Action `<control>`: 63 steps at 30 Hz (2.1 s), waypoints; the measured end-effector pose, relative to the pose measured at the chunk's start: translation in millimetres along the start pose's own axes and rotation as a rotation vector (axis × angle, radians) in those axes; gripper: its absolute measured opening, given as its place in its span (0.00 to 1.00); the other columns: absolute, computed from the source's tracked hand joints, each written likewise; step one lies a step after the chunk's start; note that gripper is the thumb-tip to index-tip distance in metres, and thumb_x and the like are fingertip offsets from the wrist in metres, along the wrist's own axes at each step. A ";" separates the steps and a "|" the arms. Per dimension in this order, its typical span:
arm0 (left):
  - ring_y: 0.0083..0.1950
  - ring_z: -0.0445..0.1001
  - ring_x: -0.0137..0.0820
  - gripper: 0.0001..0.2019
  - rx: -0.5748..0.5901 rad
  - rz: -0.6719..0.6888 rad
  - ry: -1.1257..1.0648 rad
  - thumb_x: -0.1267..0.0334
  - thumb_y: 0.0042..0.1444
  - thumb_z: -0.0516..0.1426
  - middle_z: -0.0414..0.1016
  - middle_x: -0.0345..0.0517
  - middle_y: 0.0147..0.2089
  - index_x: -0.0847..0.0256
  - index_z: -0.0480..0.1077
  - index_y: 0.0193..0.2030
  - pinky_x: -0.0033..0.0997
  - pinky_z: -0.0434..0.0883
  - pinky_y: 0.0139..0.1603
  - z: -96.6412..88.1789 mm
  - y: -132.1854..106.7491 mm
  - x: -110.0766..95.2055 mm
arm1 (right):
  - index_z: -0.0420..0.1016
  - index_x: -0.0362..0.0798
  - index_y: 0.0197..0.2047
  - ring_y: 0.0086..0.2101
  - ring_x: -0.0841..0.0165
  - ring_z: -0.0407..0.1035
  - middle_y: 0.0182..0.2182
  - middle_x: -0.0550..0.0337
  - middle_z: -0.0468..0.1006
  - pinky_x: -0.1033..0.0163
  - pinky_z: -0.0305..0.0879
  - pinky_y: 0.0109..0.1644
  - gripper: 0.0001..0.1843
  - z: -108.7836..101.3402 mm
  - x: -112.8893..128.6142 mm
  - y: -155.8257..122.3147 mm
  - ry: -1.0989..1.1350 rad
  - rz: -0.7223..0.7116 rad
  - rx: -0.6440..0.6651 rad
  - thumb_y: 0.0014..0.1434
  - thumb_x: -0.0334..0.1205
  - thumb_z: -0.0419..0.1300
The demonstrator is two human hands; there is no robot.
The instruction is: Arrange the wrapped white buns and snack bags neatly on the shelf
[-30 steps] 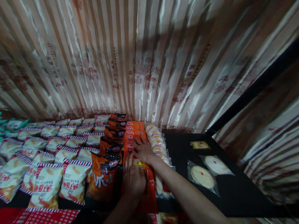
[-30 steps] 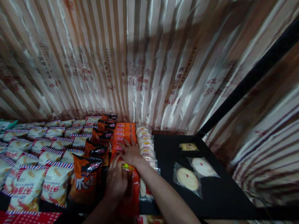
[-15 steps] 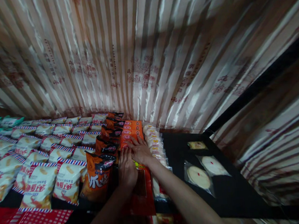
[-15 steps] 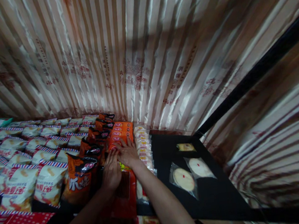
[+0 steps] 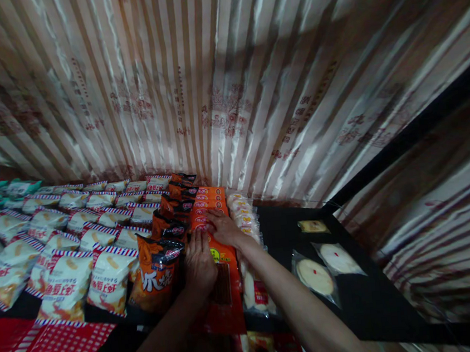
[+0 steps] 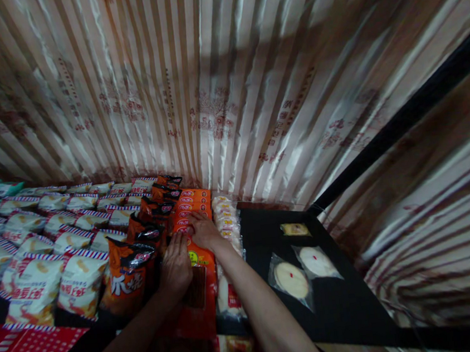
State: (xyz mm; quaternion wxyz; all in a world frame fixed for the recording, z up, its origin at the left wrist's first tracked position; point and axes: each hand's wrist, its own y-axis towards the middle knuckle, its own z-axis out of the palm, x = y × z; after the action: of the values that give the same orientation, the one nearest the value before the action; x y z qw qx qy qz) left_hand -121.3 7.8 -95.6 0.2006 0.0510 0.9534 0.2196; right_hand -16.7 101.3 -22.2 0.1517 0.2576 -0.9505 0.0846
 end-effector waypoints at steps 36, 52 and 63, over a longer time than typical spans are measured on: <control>0.68 0.53 0.46 0.30 0.061 0.029 -0.006 0.72 0.52 0.47 0.58 0.66 0.65 0.74 0.52 0.65 0.52 0.58 0.63 -5.3 1.9 -4.4 | 0.65 0.38 0.60 0.60 0.64 0.57 0.59 0.47 0.66 0.59 0.52 0.64 0.25 23.5 23.0 -0.5 0.091 -0.042 -0.074 0.59 0.32 0.48; 0.65 0.59 0.46 0.22 0.099 0.058 0.008 0.66 0.55 0.49 0.66 0.58 0.60 0.65 0.66 0.57 0.53 0.57 0.63 -14.0 16.7 -13.1 | 0.71 0.43 0.55 0.58 0.66 0.59 0.57 0.50 0.69 0.61 0.54 0.63 0.22 13.1 22.2 10.2 0.106 -0.018 -0.050 0.58 0.30 0.49; 0.65 0.57 0.50 0.24 0.163 0.014 0.095 0.61 0.56 0.51 0.62 0.64 0.62 0.69 0.65 0.58 0.51 0.57 0.62 -20.9 19.7 -16.4 | 0.71 0.42 0.54 0.57 0.67 0.61 0.52 0.51 0.74 0.57 0.49 0.65 0.27 -12.6 -33.2 -5.4 0.038 -0.005 -0.314 0.53 0.23 0.47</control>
State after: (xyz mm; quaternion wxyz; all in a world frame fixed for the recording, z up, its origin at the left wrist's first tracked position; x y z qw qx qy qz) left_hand -114.6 14.1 -63.8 0.1490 0.0635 0.9761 0.1450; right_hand 16.4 115.1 -21.0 0.2080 0.2314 -0.9484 -0.0605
